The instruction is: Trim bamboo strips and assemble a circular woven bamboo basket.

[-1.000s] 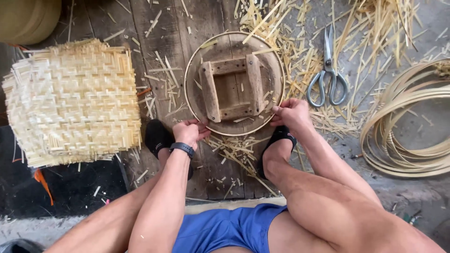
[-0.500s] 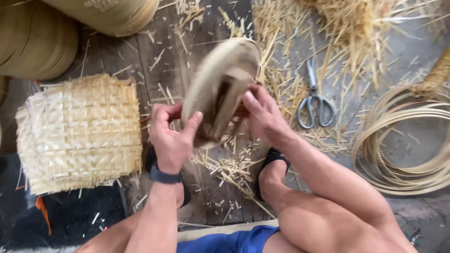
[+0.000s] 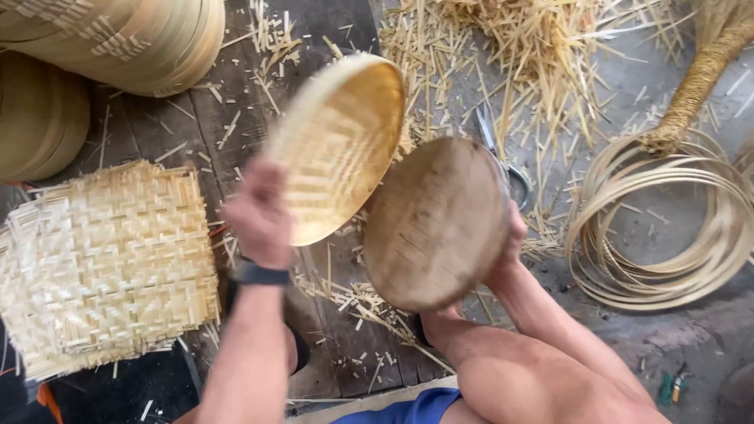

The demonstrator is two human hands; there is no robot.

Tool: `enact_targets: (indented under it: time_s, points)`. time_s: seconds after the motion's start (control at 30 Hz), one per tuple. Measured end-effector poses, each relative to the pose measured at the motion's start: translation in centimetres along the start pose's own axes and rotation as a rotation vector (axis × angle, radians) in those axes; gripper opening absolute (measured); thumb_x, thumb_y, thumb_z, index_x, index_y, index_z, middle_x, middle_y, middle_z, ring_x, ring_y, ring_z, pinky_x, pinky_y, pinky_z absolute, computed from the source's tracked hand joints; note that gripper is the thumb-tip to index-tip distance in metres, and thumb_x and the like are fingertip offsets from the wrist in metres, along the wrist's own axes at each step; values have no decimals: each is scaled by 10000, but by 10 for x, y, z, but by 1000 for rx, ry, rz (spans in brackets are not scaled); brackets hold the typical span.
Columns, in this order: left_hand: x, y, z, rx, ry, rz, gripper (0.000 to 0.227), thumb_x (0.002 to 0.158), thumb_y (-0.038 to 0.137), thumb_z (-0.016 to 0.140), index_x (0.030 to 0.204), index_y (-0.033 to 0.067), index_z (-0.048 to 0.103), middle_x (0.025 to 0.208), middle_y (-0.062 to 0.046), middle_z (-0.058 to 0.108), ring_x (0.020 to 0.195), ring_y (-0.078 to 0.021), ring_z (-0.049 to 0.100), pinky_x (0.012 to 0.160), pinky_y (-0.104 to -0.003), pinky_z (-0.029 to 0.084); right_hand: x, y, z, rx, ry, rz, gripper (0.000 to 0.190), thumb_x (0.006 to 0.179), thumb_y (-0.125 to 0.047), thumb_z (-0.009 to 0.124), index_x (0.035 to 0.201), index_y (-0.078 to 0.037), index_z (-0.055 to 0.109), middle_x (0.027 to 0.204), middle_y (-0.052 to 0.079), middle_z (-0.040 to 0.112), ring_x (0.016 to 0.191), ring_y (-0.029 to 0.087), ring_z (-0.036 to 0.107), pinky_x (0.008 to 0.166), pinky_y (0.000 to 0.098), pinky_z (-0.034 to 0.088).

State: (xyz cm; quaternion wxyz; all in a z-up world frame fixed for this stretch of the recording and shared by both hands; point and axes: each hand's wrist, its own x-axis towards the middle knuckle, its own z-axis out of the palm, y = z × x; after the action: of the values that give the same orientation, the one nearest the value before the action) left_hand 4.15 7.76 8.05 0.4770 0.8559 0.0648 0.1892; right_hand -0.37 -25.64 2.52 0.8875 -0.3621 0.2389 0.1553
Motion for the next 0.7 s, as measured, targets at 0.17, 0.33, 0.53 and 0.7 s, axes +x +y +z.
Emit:
enact_targets:
  time_s: [0.17,0.33,0.53,0.7]
  points:
    - [56,-6,-80,81,120,-246,597,1052,623,537,968,69,742,885,-45,750,784,-103,710,632,-245,559,35,64,-19,28,120,253,782,921,-628,473,1499,-101,467,1464,118,535,1299,287,536,1068,480,456]
    - [77,-57,-93,43,62,-634,756,948,804,530,700,91,587,718,6,633,644,-107,589,561,-305,493,45,78,6,37,265,534,686,990,-600,433,1481,-126,501,1519,62,535,1370,268,492,1126,444,411]
    - [68,-113,-52,-4,-223,-900,720,787,907,492,734,199,610,817,35,733,807,-99,686,704,-357,585,11,72,-13,-186,108,399,589,1029,-533,228,1311,-144,568,1345,129,634,1204,287,636,992,451,540]
    - [60,-102,-1,503,-50,-357,722,1027,689,541,1078,-24,640,950,-152,603,904,-318,615,791,-471,515,-9,118,-69,-968,169,-193,524,1106,-377,398,874,8,668,666,101,678,614,241,644,594,371,529]
